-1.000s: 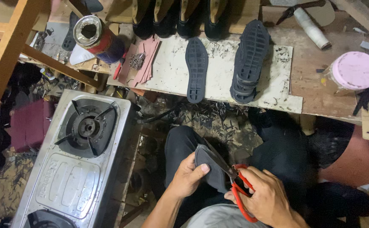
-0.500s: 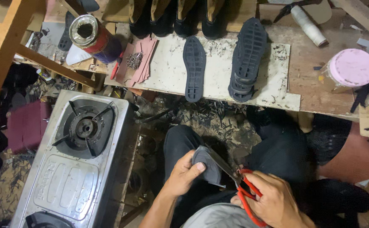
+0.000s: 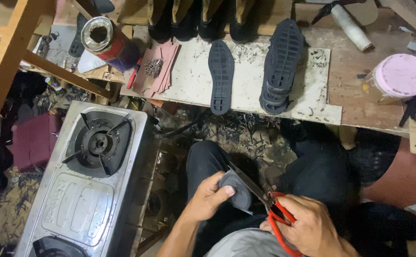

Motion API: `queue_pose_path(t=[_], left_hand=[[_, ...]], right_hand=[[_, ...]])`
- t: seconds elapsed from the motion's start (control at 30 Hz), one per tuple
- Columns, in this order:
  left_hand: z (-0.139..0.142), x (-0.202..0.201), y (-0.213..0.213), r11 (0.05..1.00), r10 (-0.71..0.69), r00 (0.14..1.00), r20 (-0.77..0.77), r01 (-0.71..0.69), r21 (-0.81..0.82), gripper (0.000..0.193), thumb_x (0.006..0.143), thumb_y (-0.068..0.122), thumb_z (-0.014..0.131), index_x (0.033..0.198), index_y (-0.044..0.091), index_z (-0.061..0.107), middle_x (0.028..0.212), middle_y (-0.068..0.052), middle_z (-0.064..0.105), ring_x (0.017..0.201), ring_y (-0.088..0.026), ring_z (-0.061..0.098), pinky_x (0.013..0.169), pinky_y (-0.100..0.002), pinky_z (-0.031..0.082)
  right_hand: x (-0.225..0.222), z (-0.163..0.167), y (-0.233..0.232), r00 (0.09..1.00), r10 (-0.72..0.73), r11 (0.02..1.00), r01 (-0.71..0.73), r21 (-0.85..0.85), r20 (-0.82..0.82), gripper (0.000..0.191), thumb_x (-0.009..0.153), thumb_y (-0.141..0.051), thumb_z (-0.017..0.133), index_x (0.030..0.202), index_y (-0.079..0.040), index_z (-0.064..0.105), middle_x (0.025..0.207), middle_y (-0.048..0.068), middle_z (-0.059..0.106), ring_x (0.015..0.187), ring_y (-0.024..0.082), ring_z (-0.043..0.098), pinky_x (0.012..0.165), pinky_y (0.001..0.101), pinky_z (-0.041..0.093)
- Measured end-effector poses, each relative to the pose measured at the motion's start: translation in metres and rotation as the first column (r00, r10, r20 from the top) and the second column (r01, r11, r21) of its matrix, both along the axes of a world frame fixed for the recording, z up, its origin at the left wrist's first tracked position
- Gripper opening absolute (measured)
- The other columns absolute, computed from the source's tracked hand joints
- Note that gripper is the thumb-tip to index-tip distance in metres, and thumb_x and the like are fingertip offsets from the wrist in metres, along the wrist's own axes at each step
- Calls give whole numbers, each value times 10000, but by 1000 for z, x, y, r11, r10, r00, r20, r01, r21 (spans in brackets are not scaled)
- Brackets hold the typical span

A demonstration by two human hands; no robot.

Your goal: The person sits on the floor of a shoe workshop and uses red-handled shears to trim excess rubber from the edges of black shoe soles, working one sole at a time on their lap and placing finished soles on the workbench.

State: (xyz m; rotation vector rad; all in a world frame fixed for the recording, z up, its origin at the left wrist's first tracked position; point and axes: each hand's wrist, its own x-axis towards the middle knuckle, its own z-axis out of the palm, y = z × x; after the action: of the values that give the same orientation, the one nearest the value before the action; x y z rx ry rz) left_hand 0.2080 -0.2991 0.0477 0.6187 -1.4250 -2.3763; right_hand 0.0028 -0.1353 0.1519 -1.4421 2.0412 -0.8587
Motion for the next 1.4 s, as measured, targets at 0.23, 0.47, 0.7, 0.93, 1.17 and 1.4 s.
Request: queue_pose_path(t=[0.23,0.47,0.7,0.93,1.17,1.4], left_hand=[[12,1,-11,987,-117,992,45,121,-107,268,1012,253,667,1108,4,641,998,-27,704,907,-86,622,813,-274,529],[29,-2,-16,968,-148,986,82,161,-193,285,1006,259,669,1118,-3,662,958,-39,720,865,-100,641,769,-283,538],[52,0,-33,890,-217,974,72,227,-396,260,1019,245,683,1062,-12,687,887,-89,702,794,-145,645,699,-311,519],[66,-3,-39,881,-262,958,120,288,-375,258,1009,235,679,1084,-10,706,896,-92,716,797,-153,676,706,-318,548],[69,-12,-27,862,-301,952,56,297,-411,266,1005,226,682,1123,-12,690,961,-100,729,858,-154,690,759,-314,551],[60,-5,-31,874,-266,961,71,272,-403,272,1004,240,695,1088,-19,693,899,-99,713,825,-145,653,730,-312,526]], right_hand=[[-6,8,-2,997,63,995,-67,-77,-48,549,522,-312,956,946,-67,709,735,90,715,618,323,690,594,424,539],[-7,15,0,997,62,997,-64,35,56,581,533,-279,969,1013,-70,718,737,104,700,583,307,692,552,404,545],[-12,15,8,989,81,996,-83,12,121,538,548,-231,968,992,-45,727,700,84,725,569,232,738,521,349,573],[-18,20,13,983,123,983,-140,123,136,542,604,-305,985,1025,-66,740,744,59,712,603,216,722,565,344,561],[-13,10,9,995,103,994,-104,27,3,684,506,-302,965,1081,-37,705,831,77,728,637,262,696,611,387,544],[-16,6,13,988,140,990,-141,-10,-64,757,551,-417,972,1151,-55,684,984,64,728,729,242,684,689,369,515]])
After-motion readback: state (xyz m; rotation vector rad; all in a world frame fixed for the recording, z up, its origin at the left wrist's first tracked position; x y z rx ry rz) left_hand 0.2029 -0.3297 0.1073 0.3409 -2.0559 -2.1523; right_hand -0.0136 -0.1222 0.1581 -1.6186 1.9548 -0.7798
